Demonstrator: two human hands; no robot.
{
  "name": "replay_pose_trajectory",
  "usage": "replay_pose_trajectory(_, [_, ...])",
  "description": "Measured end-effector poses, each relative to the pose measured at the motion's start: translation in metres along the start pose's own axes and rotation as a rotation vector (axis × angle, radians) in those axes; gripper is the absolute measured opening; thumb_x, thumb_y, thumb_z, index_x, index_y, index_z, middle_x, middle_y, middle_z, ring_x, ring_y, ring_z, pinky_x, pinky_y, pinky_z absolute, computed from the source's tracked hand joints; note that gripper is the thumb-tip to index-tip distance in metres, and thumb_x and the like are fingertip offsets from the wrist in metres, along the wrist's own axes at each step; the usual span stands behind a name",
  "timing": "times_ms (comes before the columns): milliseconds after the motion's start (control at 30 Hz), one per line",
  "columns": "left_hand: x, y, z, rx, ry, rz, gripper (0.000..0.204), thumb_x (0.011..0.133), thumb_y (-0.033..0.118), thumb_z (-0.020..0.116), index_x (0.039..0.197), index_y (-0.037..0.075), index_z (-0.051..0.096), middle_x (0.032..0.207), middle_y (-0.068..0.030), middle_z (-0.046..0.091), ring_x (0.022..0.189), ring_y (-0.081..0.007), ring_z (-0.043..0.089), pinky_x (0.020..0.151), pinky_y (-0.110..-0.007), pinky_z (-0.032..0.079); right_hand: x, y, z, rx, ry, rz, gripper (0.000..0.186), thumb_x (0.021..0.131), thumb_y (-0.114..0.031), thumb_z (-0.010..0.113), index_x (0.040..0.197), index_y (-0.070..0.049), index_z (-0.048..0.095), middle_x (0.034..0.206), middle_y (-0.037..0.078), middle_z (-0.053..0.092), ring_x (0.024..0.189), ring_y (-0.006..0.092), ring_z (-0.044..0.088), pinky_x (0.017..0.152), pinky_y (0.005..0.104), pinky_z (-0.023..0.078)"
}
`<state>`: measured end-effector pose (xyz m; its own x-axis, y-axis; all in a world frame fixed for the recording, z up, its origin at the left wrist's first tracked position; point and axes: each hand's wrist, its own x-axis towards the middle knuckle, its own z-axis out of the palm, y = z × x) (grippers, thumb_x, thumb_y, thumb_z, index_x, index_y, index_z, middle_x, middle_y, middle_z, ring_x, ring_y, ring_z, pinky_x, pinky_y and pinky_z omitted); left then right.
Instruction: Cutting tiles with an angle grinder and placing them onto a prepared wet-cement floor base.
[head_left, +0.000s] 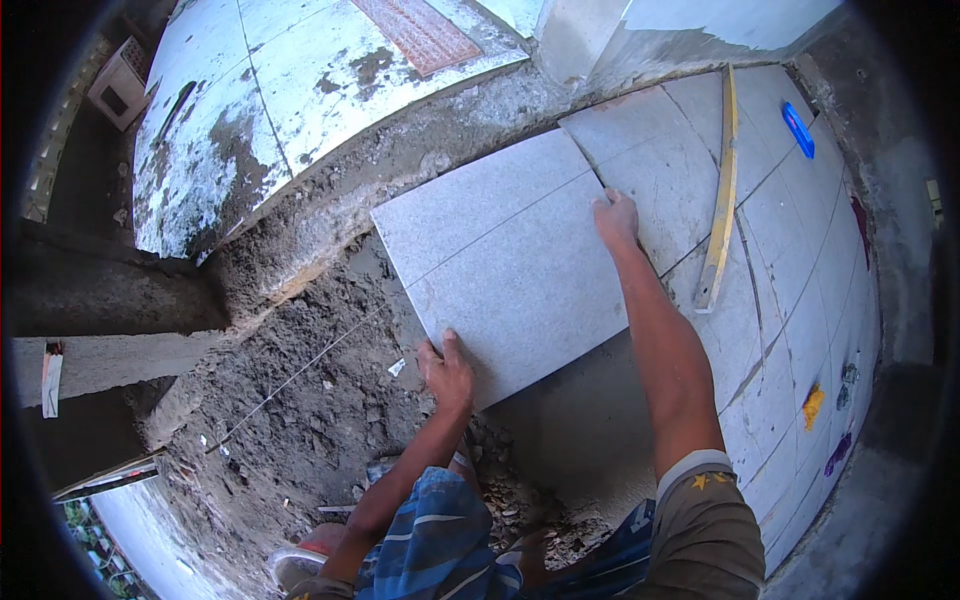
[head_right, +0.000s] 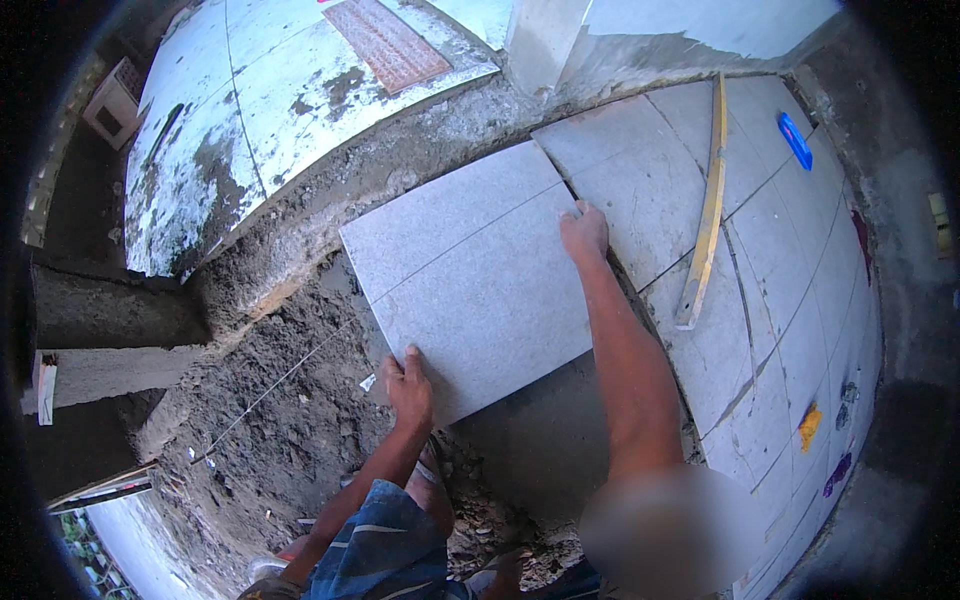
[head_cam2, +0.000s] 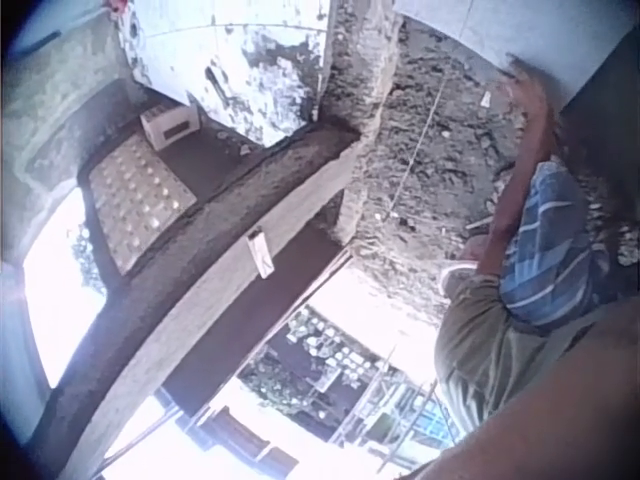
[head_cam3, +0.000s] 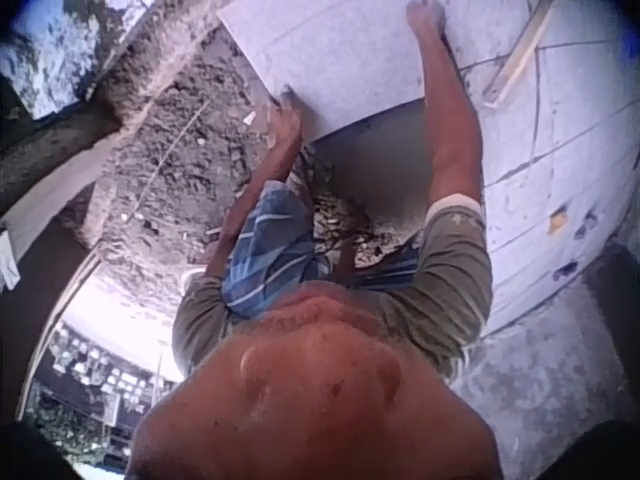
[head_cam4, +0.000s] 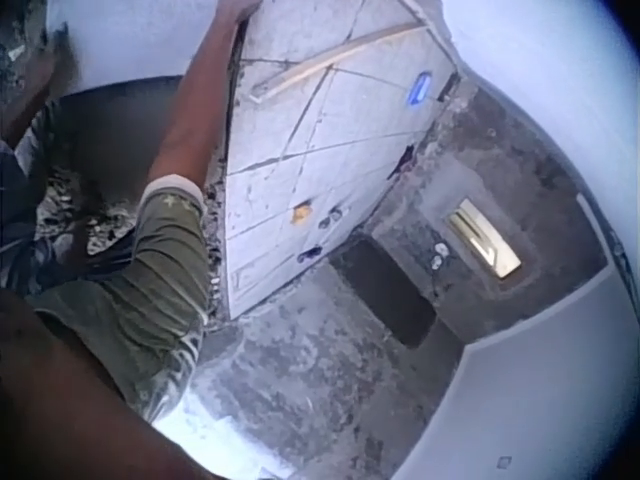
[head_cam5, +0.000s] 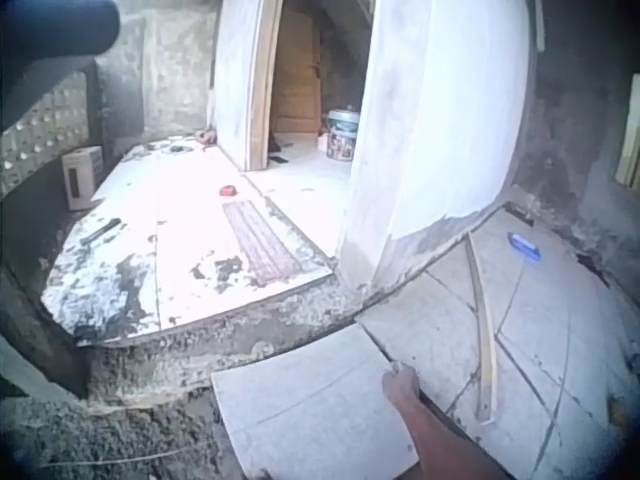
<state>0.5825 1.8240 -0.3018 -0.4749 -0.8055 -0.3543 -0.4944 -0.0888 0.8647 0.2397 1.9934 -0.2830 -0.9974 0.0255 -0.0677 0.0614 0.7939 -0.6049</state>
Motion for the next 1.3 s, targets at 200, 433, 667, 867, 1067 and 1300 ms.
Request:
replay_pose_trajectory(200, [-0.015,-0.006,0.025,-0.136,-0.023,-0.052,0.040,0.104,0.028,0.060,0.123,-0.007,0.056,0.114,-0.0232,0.063,0.105,-0.0324,0.061,0.096,-0.043,0.046,0.031,-0.007,0.001,-0.062,-0.020,-0.049,0.054,0.088,-0.023,0.074,0.133,0.006,0.065,0.132,0.027,0.067,0.126,0.0374,0.065,0.108,0.0396,0.049])
replay_pose_trajectory(433, [-0.012,0.017,0.038,-0.329,-0.091,-0.149,0.033,0.106,0.020,0.057,0.127,-0.005,0.053,0.114,-0.0140,0.063,0.105,-0.0222,0.058,0.094,-0.037,0.047,0.043,-0.002,0.004,-0.097,-0.008,-0.004,0.051,0.089,-0.024,0.072,0.131,0.005,0.066,0.133,0.027,0.066,0.127,0.0366,0.063,0.109,0.0398,0.049])
replay_pose_trajectory(667, [-0.002,0.023,0.035,-0.560,-0.109,-0.423,0.030,0.105,0.017,0.060,0.129,-0.001,0.054,0.114,-0.0085,0.063,0.100,-0.0184,0.058,0.091,-0.037,0.048,0.035,-0.001,0.002,-0.271,-0.045,-0.092,0.055,0.092,-0.030,0.068,0.138,-0.001,0.062,0.135,0.026,0.064,0.125,0.0399,0.062,0.106,0.0454,0.050])
replay_pose_trajectory(867, [0.005,0.006,0.034,-0.576,-0.102,-0.423,0.031,0.105,0.016,0.062,0.130,0.001,0.053,0.113,-0.0086,0.064,0.098,-0.0203,0.060,0.090,-0.040,0.051,-0.012,0.013,-0.006,-0.311,-0.035,-0.171,0.066,0.093,-0.039,0.067,0.146,-0.001,0.054,0.150,0.025,0.051,0.142,0.0408,0.044,0.120,0.0512,0.033])
replay_pose_trajectory(1067, [0.004,0.016,0.030,-0.546,-0.085,-0.388,0.036,0.101,0.010,0.065,0.132,-0.003,0.051,0.109,-0.0081,0.063,0.096,-0.0185,0.059,0.090,-0.035,0.050,-0.083,0.028,0.004,-0.486,0.115,-0.132,0.081,0.098,-0.063,0.054,0.161,-0.015,0.037,0.167,0.023,0.027,0.155,0.0454,0.019,0.123,0.0674,0.012])
replay_pose_trajectory(1300, [0.011,0.014,0.022,-0.441,-0.205,-0.284,0.040,0.098,0.009,0.069,0.131,-0.005,0.052,0.114,-0.0101,0.065,0.096,-0.0187,0.061,0.087,-0.035,0.050,-0.076,0.032,0.026,-0.446,0.095,-0.090,0.080,0.100,-0.065,0.048,0.163,-0.018,0.034,0.169,0.024,0.021,0.157,0.0478,0.012,0.122,0.0703,0.008])
